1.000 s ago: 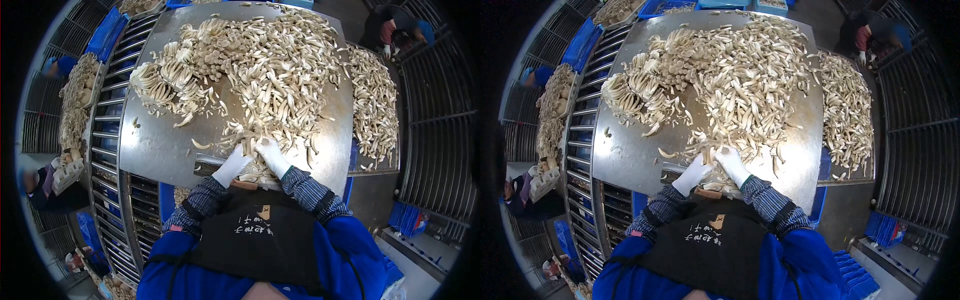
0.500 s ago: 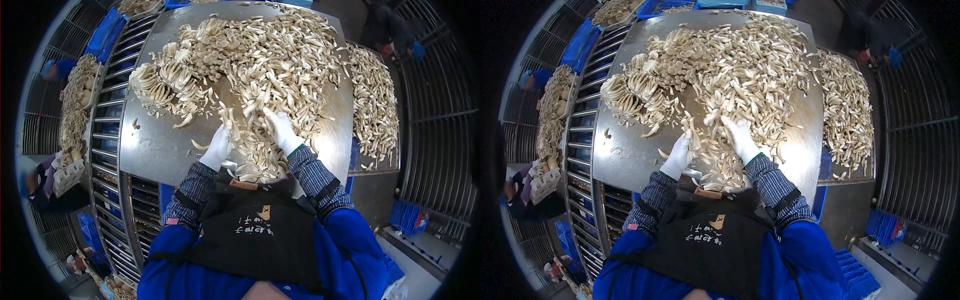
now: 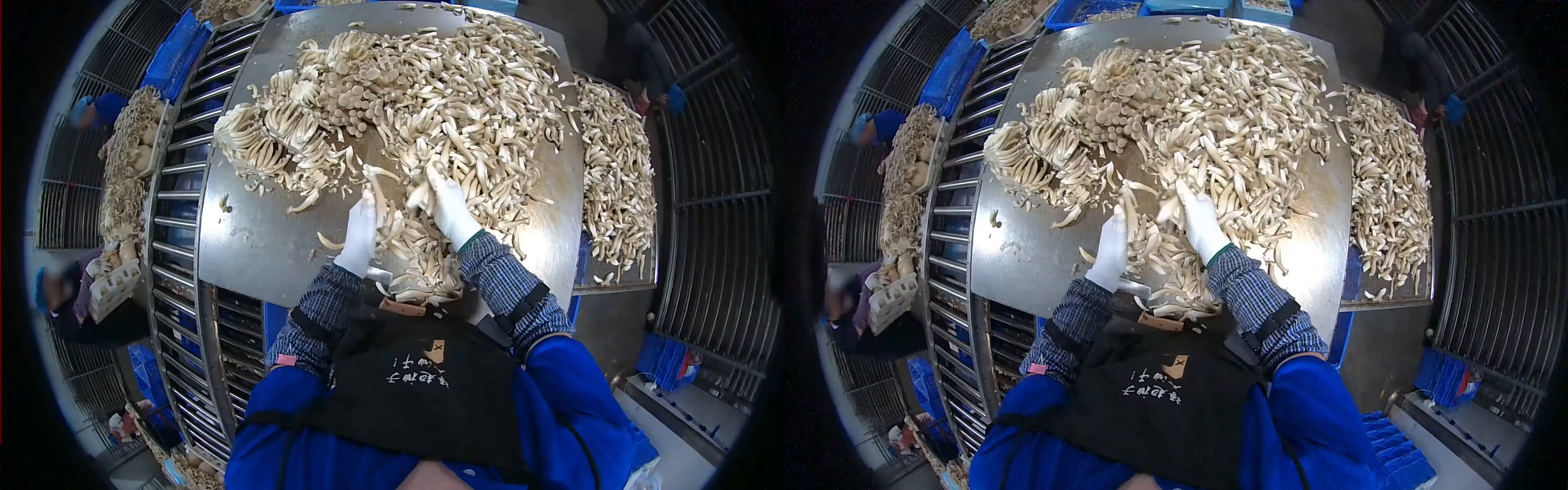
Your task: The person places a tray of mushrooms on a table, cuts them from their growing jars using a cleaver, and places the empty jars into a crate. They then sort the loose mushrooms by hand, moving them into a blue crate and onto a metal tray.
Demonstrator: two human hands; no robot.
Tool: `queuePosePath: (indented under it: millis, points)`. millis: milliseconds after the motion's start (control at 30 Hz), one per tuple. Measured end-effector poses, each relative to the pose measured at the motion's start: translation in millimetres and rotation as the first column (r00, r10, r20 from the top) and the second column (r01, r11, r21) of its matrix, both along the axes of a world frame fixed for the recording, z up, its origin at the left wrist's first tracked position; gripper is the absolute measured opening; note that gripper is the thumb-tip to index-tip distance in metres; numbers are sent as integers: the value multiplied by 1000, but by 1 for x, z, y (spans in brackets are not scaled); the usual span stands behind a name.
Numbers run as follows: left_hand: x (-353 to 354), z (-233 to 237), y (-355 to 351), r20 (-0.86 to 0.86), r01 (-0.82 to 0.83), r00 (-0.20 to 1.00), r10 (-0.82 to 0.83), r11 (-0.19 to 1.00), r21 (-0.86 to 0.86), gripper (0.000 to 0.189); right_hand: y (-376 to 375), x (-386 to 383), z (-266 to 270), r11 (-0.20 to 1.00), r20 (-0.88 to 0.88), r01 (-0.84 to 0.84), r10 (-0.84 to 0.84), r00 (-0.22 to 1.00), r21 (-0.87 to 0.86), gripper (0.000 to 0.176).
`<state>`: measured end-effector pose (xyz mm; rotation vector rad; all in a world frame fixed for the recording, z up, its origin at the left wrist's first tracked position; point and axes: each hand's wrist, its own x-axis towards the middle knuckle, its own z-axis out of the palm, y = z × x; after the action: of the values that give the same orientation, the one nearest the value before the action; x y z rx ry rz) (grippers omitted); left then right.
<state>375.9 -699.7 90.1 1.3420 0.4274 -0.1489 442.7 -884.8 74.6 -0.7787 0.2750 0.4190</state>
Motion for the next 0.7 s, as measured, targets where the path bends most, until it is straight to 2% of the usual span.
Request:
queuePosePath:
  millis: [33,67,100,133,167,200,233,267,300,367,400,433,467,500,533,567,600,633,667,700]
  points:
    - [4,-10,8,-3,-2,1000,2,1000,-1,24,0,4,3,989,64,-43,34,997,140,38]
    - [9,-25,17,-6,11,1000,-11,993,115,24,-1,1,5,989,57,-44,37,998,139,38]
    - [11,-34,22,-8,26,1000,-25,973,229,25,-1,-3,25,964,138,38,-1,990,-265,41]
    - [12,3,19,-172,58,985,-18,972,229,27,3,-7,28,864,349,130,55,936,-486,42]
    - [14,-1,22,-170,56,985,-17,971,231,27,6,-12,32,651,510,307,144,848,-694,42]
    - [18,-3,24,-59,-63,996,74,983,174,29,10,-16,35,388,609,507,209,765,-770,44]
    - [22,-5,28,50,-177,984,172,979,105,34,13,-13,26,240,713,695,444,542,-678,42]
    - [24,-7,36,27,-204,979,202,977,66,40,16,-24,22,279,577,547,642,505,-789,49]
    - [25,-6,42,28,-208,978,206,976,70,40,21,-34,37,196,416,517,839,352,-833,47]
    - [26,-3,51,-17,-132,991,135,982,135,38,28,-46,-41,247,425,731,903,64,-636,44]
    - [23,4,53,-35,-123,991,129,984,131,36,29,-46,-44,253,431,731,900,62,-634,44]
    - [21,3,55,-32,-125,991,131,983,137,36,30,-44,-46,134,300,541,926,230,-830,44]
    - [18,-5,57,-15,-218,975,221,970,105,34,31,-41,-49,16,127,301,927,352,-953,45]
    - [14,-18,61,-2,-309,951,310,948,71,32,33,-39,-48,23,134,305,928,348,-952,45]
    - [10,-31,61,126,-340,936,328,937,81,36,34,-42,-47,173,254,195,793,554,-965,46]
    - [2,-46,56,80,-344,937,341,938,29,41,33,-44,-45,338,311,119,598,738,-934,48]
    - [-7,-30,40,-31,-249,968,249,968,-12,42,38,-50,-37,319,328,193,453,829,-928,49]
    - [-16,-16,27,-128,-151,982,142,986,-68,44,41,-59,-33,533,114,-76,315,942,-843,53]
    - [-28,-41,19,110,19,993,-46,972,234,44,42,-63,-15,477,98,-108,386,917,-872,57]
    - [-35,-51,7,217,73,967,-131,964,255,44,38,-69,-32,343,215,-28,647,732,-939,45]
